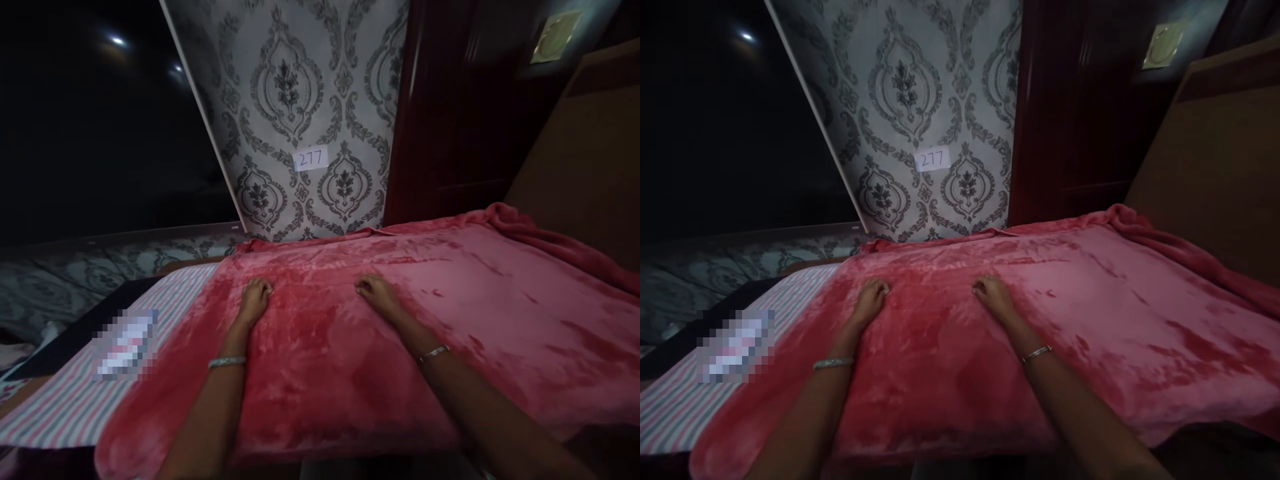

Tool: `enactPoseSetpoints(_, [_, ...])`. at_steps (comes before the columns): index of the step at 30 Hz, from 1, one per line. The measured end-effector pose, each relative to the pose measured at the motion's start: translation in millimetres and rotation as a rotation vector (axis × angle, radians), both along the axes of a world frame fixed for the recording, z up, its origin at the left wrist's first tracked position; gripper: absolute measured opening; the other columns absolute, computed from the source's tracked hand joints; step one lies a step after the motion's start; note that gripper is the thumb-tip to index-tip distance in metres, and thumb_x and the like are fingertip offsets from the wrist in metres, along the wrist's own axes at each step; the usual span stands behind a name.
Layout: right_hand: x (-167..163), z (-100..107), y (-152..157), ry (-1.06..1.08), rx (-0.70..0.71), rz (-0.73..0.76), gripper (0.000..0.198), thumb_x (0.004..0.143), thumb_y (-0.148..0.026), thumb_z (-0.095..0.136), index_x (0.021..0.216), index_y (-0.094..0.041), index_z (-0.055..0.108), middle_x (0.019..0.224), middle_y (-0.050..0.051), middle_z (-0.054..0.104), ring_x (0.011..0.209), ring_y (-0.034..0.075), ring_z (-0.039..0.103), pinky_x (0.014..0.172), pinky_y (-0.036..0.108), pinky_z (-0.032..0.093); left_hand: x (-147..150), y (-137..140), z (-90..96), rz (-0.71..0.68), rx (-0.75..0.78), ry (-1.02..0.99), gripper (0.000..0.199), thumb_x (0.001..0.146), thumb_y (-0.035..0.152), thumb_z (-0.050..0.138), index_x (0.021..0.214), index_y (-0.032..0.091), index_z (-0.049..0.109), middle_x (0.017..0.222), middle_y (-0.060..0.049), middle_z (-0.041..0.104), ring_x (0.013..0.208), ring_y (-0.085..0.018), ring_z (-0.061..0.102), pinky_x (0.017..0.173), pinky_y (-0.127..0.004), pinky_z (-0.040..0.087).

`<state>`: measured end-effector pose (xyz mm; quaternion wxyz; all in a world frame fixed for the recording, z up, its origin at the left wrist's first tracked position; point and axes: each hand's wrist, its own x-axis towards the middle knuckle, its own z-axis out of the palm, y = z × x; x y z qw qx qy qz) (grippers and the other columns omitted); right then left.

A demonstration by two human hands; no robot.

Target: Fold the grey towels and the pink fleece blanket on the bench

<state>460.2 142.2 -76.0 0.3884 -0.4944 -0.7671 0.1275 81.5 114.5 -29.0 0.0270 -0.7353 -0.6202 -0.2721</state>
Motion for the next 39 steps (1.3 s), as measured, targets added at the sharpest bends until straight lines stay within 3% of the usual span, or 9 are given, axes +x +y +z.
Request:
enactPoseSetpoints(7, [-3, 0, -10, -0.108, 0.243, 0.108, 0.035, 0.091, -0.039, 0.065, 0.122, -0.023, 0.071, 0.123, 0.013, 0.067, 0.112, 0.029, 0.059, 0.099, 0.048, 0.046, 9, -5, 17.1, 0.043, 0.123, -0.036, 0.015, 0.088, 0.018, 0.041, 0.079, 0.022, 0.052, 0.084, -0.009, 0.064, 0.088, -0.025, 0.059, 0.085, -0.039, 0.046])
enactPoseSetpoints(14, [-18, 0, -15, -0.161, 0.308, 0.188, 0.049, 0.093, -0.046, 0.063, 0.137, -0.024, 0.062, 0.136, 0.014, 0.061, 0.123, 0.031, 0.054, 0.104, 0.051, 0.042, 14, -17, 23.7, 0.072, 0.455, 0.051, 0.014, 0.091, 0.021, 0.041, 0.082, 0.022, 0.052, 0.081, -0.007, 0.060, 0.076, -0.023, 0.055, 0.074, -0.037, 0.044])
enactPoseSetpoints(18, [-25, 3, -14, -0.170, 0.324, 0.182, 0.046, 0.092, -0.042, 0.066, 0.134, -0.023, 0.064, 0.133, 0.014, 0.062, 0.121, 0.030, 0.055, 0.101, 0.048, 0.043, 18, -23, 24.7, 0.071, 0.568, 0.010, 0.016, 0.094, 0.023, 0.040, 0.081, 0.022, 0.050, 0.080, -0.006, 0.057, 0.075, -0.022, 0.054, 0.074, -0.037, 0.043])
enactPoseSetpoints(22, [-34, 9, -14, -0.137, 0.305, 0.174, 0.016, 0.096, -0.028, 0.059, 0.105, -0.021, 0.070, 0.107, 0.011, 0.068, 0.102, 0.024, 0.058, 0.088, 0.040, 0.046, 22, -27, 25.8, 0.065, 0.622, -0.033, 0.018, 0.095, 0.025, 0.039, 0.081, 0.022, 0.049, 0.079, -0.005, 0.057, 0.075, -0.021, 0.055, 0.072, -0.036, 0.042])
enactPoseSetpoints(25, [-36, 12, -19, -0.085, 0.303, 0.115, 0.017, 0.099, -0.022, 0.050, 0.092, -0.020, 0.065, 0.090, 0.009, 0.066, 0.088, 0.023, 0.057, 0.080, 0.037, 0.045, 22, -30, 24.7, 0.082, 0.593, -0.008, 0.017, 0.095, 0.024, 0.040, 0.082, 0.022, 0.050, 0.080, -0.006, 0.058, 0.075, -0.021, 0.056, 0.070, -0.034, 0.041])
enactPoseSetpoints(30, [-30, 13, -30, 0.061, 0.376, 0.000, 0.019, 0.101, -0.027, 0.042, 0.097, -0.021, 0.060, 0.091, 0.009, 0.065, 0.086, 0.023, 0.059, 0.079, 0.035, 0.046, 21, -37, 22.7, 0.120, 0.424, 0.086, 0.017, 0.096, 0.024, 0.040, 0.087, 0.021, 0.054, 0.086, -0.007, 0.062, 0.074, -0.020, 0.057, 0.066, -0.031, 0.040])
enactPoseSetpoints(36, [-18, 15, -36, -0.053, 0.107, 0.101, 0.022, 0.099, -0.031, 0.044, 0.085, -0.022, 0.059, 0.083, 0.006, 0.065, 0.078, 0.020, 0.059, 0.071, 0.031, 0.044, 27, -47, 23.4, 0.037, 0.119, 0.199, 0.022, 0.098, 0.030, 0.043, 0.087, 0.022, 0.060, 0.089, -0.007, 0.067, 0.081, -0.021, 0.063, 0.072, -0.032, 0.046])
enactPoseSetpoints(39, [-14, 14, -37, -0.072, 0.070, 0.219, 0.021, 0.095, -0.041, 0.056, 0.087, -0.022, 0.060, 0.088, 0.006, 0.067, 0.081, 0.020, 0.060, 0.072, 0.031, 0.044, 33, -51, 22.2, 0.019, 0.065, 0.213, 0.028, 0.099, 0.035, 0.041, 0.086, 0.022, 0.063, 0.090, -0.008, 0.068, 0.083, -0.021, 0.065, 0.074, -0.033, 0.047])
